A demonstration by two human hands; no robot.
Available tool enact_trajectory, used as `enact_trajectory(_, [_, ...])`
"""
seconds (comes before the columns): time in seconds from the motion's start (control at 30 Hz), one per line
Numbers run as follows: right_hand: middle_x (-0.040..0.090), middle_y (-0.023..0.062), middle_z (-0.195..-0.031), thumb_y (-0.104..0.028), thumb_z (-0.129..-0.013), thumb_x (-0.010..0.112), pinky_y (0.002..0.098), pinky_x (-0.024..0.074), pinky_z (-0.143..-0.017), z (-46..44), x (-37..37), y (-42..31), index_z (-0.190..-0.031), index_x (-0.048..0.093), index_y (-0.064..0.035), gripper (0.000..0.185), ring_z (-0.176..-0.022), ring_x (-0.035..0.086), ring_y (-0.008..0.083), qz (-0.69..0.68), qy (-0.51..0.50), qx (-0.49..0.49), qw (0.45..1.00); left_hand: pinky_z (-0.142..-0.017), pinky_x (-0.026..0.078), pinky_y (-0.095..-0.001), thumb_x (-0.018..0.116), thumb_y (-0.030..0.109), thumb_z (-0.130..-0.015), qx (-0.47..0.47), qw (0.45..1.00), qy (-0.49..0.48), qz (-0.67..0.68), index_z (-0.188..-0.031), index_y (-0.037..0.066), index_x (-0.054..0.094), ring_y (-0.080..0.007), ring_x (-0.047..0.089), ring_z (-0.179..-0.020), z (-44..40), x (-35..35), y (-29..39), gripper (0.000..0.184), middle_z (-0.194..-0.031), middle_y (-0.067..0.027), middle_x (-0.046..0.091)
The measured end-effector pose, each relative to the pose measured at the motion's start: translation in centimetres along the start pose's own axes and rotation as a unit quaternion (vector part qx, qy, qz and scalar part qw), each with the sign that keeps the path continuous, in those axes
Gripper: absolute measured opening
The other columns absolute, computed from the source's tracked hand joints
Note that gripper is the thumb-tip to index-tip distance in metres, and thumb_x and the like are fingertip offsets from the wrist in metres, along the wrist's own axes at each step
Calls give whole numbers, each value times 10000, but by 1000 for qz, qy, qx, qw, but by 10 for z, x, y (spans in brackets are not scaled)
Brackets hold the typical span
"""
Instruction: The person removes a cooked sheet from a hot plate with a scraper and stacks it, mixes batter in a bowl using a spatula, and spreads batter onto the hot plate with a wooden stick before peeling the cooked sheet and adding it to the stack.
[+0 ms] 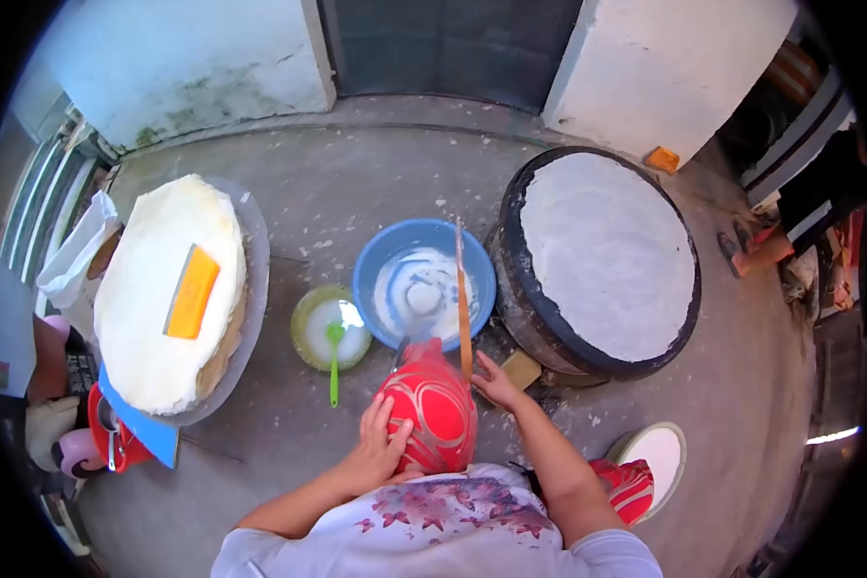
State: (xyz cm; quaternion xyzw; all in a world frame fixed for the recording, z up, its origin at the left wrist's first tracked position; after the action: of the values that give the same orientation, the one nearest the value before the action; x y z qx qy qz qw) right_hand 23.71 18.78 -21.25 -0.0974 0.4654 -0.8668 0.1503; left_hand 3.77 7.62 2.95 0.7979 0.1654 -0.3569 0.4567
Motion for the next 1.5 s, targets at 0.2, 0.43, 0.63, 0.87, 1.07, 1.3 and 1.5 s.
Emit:
enact_trajectory(0.2, [616, 79, -960, -204, -860, 530, 279, 477, -688, 53, -22, 67, -1233, 478, -60, 403, -812, 593, 142, 229, 15, 75, 970, -1011, 113, -555, 548, 277, -792, -120, 941, 76, -307, -1299, 60, 337, -425, 199, -1268, -36, -112, -42, 590, -1360, -251, 231])
enact_trajectory(0.43, [626, 69, -866, -199, -859, 519, 262, 471, -574, 91, -35, 72, -1198, 509, -59, 366, -694, 597, 131, 187, 70, 125, 972, -1003, 140, -572, 271, 540, -885, -570, 675, 58, -466, -1331, 132, 352, -335, 167, -1315, 34, -266, -237, 610, -1389, -182, 270])
enact_trajectory(0.63, [635, 83, -844, -218, -841, 528, 295, 475, -622, 92, -38, 62, -1156, 541, -56, 354, -668, 597, 153, 193, 98, 79, 973, -963, 313, -478, 397, 606, -796, -560, 768, 47, -307, -1321, 72, 350, -377, 414, -1168, 69, -263, -292, 750, -1231, -239, 457])
enact_trajectory(0.87, [630, 70, -842, -206, -854, 530, 276, 479, -625, 104, -35, 34, -1159, 537, -35, 350, -668, 580, 129, 157, 104, 70, 980, -660, 482, -435, 568, 367, -769, -428, 787, 13, -444, -914, -9, 571, -378, 596, -740, 65, -296, -308, 402, -801, -224, 609])
enact_trajectory(1.07, [641, 96, -861, -215, -847, 540, 281, 484, -681, 118, -36, -11, -1130, 559, -34, 337, -752, 614, 153, 181, 117, 28, 976, -589, 450, -439, 495, 199, -827, -296, 769, 191, -533, -837, 18, 529, -364, 562, -669, 11, -351, -218, 185, -740, -186, 567])
enact_trajectory(1.3, [528, 147, -1111, -200, -755, 659, 353, 446, -821, 186, -6, -222, -1142, 466, -59, 455, -977, 559, 262, 200, 233, -292, 906, -578, 432, -402, 553, 79, -768, 2, 889, 155, -432, -916, 40, 541, -318, 528, -660, -116, -219, -16, 153, -747, -141, 537])
enact_trajectory(1.5, [525, 84, -1075, -154, -708, 611, 408, 400, -850, 277, 35, -332, -1036, 506, -89, 351, -1051, 488, 253, 464, 351, -538, 610, -769, 403, -411, 611, 96, -639, 228, 931, -59, -279, -872, 13, 510, -281, 526, -803, -168, -58, 102, 268, -844, -124, 534])
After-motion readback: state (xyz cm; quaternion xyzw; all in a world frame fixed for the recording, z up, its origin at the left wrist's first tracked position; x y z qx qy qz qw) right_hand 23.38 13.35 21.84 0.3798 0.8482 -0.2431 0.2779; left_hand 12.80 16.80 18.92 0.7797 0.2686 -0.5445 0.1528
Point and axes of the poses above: each hand's wrist, its own z-axis away from the middle knuckle, its own x-axis out of the palm, y = z × x, the point moved 9 cm from there along -z, towards the middle knuckle
